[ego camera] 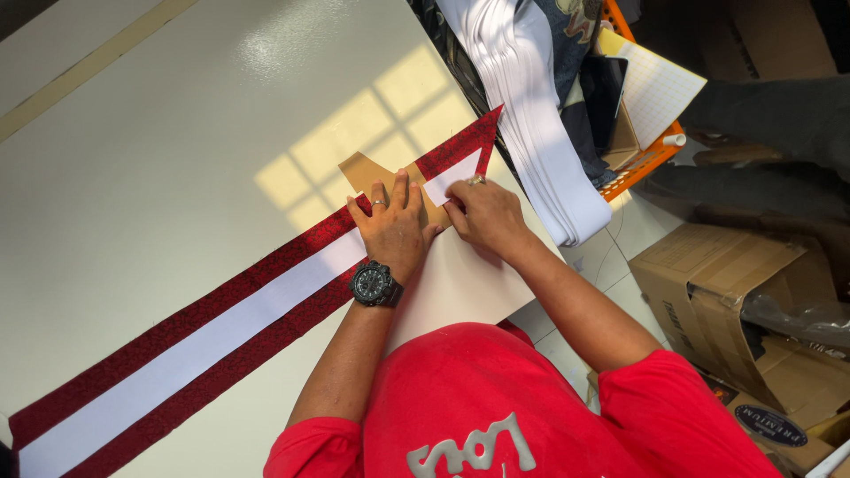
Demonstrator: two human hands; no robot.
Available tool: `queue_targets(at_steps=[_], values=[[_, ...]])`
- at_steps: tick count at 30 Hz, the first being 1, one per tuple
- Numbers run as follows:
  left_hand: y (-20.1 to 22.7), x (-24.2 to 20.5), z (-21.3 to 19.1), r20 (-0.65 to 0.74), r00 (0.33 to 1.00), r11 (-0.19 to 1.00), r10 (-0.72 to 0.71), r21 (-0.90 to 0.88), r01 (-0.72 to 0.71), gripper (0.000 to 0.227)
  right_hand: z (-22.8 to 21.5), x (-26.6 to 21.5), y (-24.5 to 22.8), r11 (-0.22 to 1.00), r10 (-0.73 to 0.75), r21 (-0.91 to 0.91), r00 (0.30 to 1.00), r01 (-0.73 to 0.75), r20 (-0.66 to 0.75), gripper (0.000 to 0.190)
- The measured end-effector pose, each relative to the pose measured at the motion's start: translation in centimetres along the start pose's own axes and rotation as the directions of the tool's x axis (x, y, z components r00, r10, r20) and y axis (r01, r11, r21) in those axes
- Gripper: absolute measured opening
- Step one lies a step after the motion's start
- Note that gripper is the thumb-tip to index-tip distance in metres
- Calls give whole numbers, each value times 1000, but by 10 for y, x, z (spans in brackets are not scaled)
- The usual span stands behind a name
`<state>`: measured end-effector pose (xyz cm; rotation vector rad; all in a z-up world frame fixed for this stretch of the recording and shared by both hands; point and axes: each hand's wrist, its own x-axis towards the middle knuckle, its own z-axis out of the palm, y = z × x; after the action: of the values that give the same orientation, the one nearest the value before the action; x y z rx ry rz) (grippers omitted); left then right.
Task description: The person assembles long fabric strips by layering a white fabric piece onto a red patterned fabric piece. They use a cardboard template to align the pieces and mark the edges before moving the assembled strip to the side.
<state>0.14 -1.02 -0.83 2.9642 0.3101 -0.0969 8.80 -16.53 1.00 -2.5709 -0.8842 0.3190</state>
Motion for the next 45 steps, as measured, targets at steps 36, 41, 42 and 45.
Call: queue_targets(at_steps=[36,41,42,45], values=[[-19,-13,15,-172,981,990,91,-94,-108,96,35,-23,-11,887,452,23,877,-462,163,45],[-26,-17,3,-159,980,976,118,-162,-144,96,41,-22,-7,876,459,80,873,-475,164,42],[-26,-17,0,-143,983,976,118,-165,-141,96,41,-20,-6,861,463,139,868,-489,180,39],[-24,-19,-8,-92,988,977,122,-166,-137,99,43,-20,-2,819,460,274,863,-503,210,33]])
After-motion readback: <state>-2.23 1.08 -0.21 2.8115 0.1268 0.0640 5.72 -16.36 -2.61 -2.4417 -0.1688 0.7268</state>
